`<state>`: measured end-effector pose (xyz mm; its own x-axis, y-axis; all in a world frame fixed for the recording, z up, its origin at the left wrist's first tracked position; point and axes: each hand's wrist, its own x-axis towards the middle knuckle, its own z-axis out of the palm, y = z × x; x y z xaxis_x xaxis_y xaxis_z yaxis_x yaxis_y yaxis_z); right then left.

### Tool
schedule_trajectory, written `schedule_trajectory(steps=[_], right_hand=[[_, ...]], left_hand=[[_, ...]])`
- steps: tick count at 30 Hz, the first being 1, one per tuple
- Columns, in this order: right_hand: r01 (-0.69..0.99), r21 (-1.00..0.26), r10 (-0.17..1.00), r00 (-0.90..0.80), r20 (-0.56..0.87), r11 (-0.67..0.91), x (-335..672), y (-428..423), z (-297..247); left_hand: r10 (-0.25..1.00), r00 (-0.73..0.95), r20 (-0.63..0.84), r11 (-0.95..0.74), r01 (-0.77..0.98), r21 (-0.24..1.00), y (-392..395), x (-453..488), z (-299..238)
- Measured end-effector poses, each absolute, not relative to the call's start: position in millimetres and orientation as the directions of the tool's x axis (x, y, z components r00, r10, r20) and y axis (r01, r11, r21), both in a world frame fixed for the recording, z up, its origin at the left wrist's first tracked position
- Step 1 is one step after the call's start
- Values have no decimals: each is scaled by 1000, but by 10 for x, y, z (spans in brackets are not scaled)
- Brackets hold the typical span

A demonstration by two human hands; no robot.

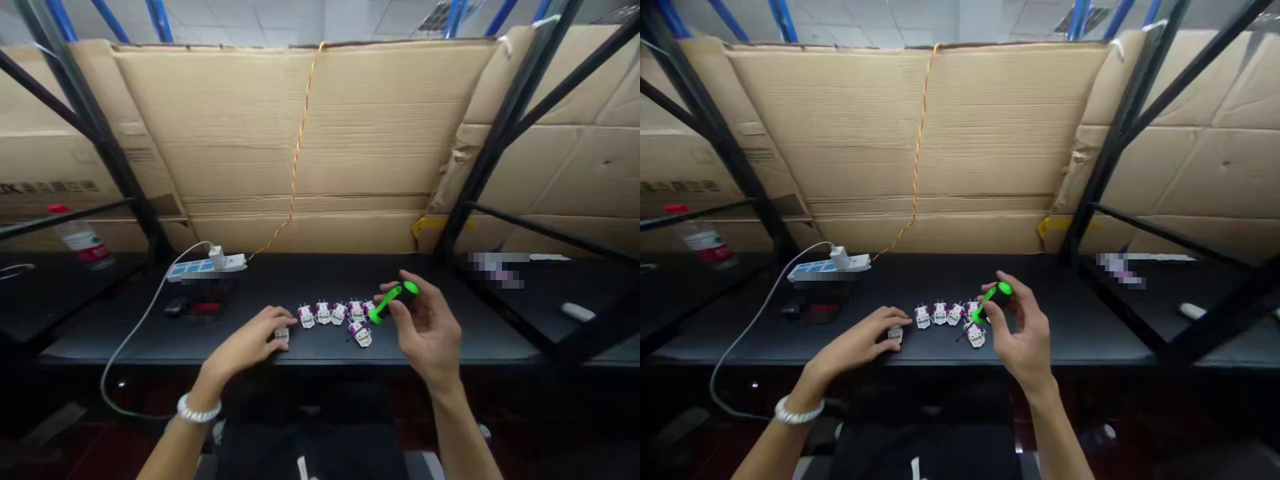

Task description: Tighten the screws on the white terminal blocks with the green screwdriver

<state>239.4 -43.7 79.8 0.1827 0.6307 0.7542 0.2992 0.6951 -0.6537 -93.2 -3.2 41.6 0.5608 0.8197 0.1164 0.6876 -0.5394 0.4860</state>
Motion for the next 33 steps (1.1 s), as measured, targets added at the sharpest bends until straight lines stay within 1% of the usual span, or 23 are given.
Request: schedule_trajectory(steps=[2,6,9,12,17,21,25,33], right_hand=[[291,-677,659,171,732,676,2318,-421,749],[274,-690,674,165,720,670,2200,-375,685],[270,-693,678,162,717,669,2152,-360,670],[279,-694,681,160,715,663,2130,-360,665],[272,-708,687,182,703,652,2101,-367,656],[284,-707,693,167,701,647,2072,-361,639],[297,-703,698,142,702,646,2050,-352,618],[316,-682,676,147,722,660,2023,-366,627]], left_hand=[[806,578,126,-563,684,464,-117,-778,426],[767,614,187,-630,663,405,-229,-476,377],[749,628,213,-653,645,396,-267,-347,364],[747,628,217,-655,638,405,-256,-352,394],[723,668,177,-661,593,461,-199,-434,392],[710,665,230,-676,553,487,-190,-394,279],[710,650,270,-683,542,490,-186,-344,196],[714,648,266,-681,554,479,-166,-343,202]])
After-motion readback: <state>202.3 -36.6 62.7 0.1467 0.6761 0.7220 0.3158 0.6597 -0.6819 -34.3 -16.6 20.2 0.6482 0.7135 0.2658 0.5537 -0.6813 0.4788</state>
